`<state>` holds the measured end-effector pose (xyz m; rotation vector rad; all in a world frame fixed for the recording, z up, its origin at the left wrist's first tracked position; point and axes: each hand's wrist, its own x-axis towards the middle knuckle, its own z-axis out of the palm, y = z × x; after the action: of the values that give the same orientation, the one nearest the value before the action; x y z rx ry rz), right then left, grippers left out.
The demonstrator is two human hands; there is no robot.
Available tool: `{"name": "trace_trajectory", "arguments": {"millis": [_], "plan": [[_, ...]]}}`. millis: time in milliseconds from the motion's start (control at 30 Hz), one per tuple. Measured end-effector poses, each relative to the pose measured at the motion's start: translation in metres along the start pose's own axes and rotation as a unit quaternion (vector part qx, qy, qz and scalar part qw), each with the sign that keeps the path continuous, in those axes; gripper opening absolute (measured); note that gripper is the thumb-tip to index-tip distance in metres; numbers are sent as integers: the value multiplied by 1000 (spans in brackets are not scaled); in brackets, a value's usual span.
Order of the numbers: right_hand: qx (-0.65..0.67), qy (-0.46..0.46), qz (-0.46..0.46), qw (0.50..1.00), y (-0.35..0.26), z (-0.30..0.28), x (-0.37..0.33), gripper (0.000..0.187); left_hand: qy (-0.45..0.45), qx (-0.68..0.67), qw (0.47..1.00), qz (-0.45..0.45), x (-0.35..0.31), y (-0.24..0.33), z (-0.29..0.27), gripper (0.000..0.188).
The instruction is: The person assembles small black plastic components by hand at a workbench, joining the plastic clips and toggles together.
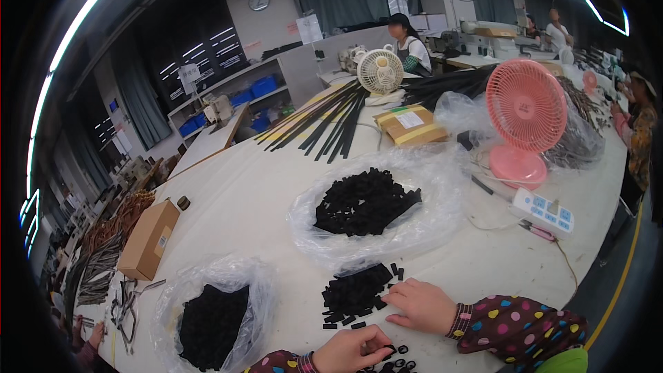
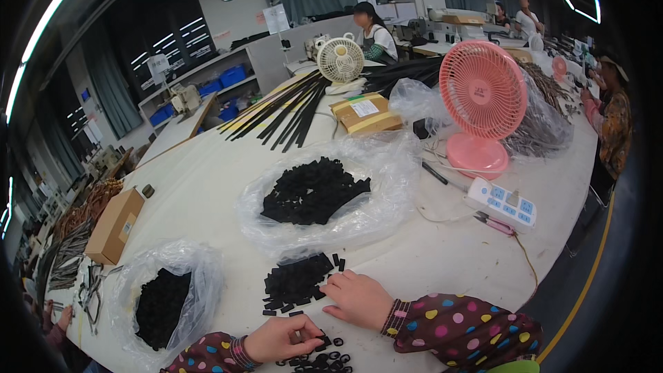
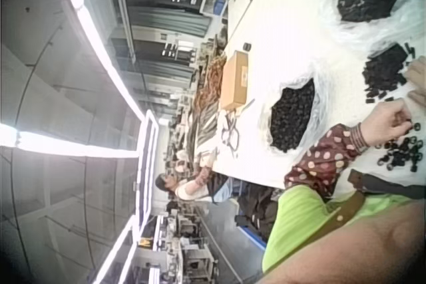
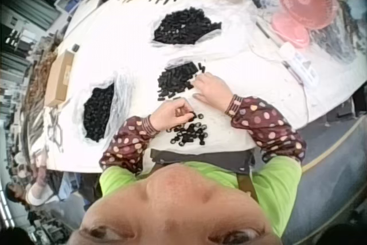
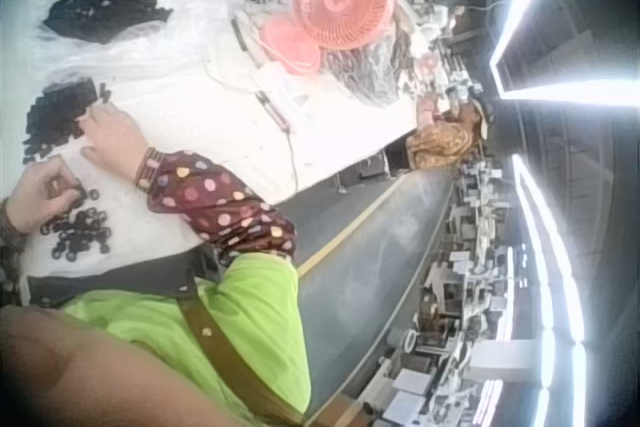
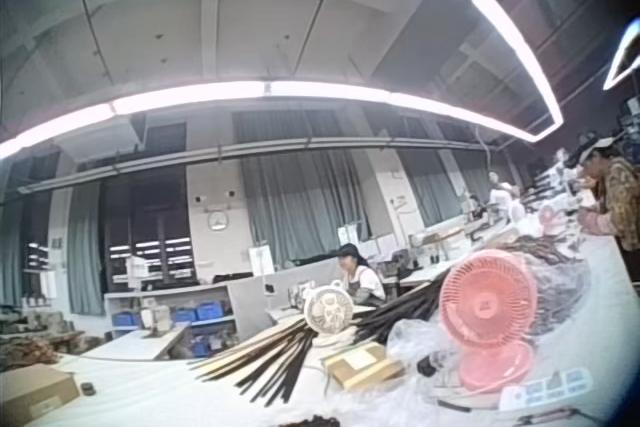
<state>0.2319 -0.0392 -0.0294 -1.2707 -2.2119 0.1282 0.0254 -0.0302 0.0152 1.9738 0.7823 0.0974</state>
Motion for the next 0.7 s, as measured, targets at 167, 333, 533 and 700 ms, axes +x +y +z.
{"name": "trace_trajectory", "arguments": {"millis": [167, 333, 533, 700], "plan": [[-2, -22, -25, 999, 1, 8, 6, 26, -12, 47, 997, 68, 5, -16, 6, 20], [-3, -16, 8, 1000, -7, 8, 13, 25, -40, 90, 992, 77, 4, -13, 5, 20], [6, 6, -10, 1000, -2, 15, 8, 16, -65, 34, 995, 69, 0, -9, 6, 17], [69, 39, 64, 995, 2, 9, 8, 11, 84, -93, 989, 75, 6, -31, -1, 12]]}}
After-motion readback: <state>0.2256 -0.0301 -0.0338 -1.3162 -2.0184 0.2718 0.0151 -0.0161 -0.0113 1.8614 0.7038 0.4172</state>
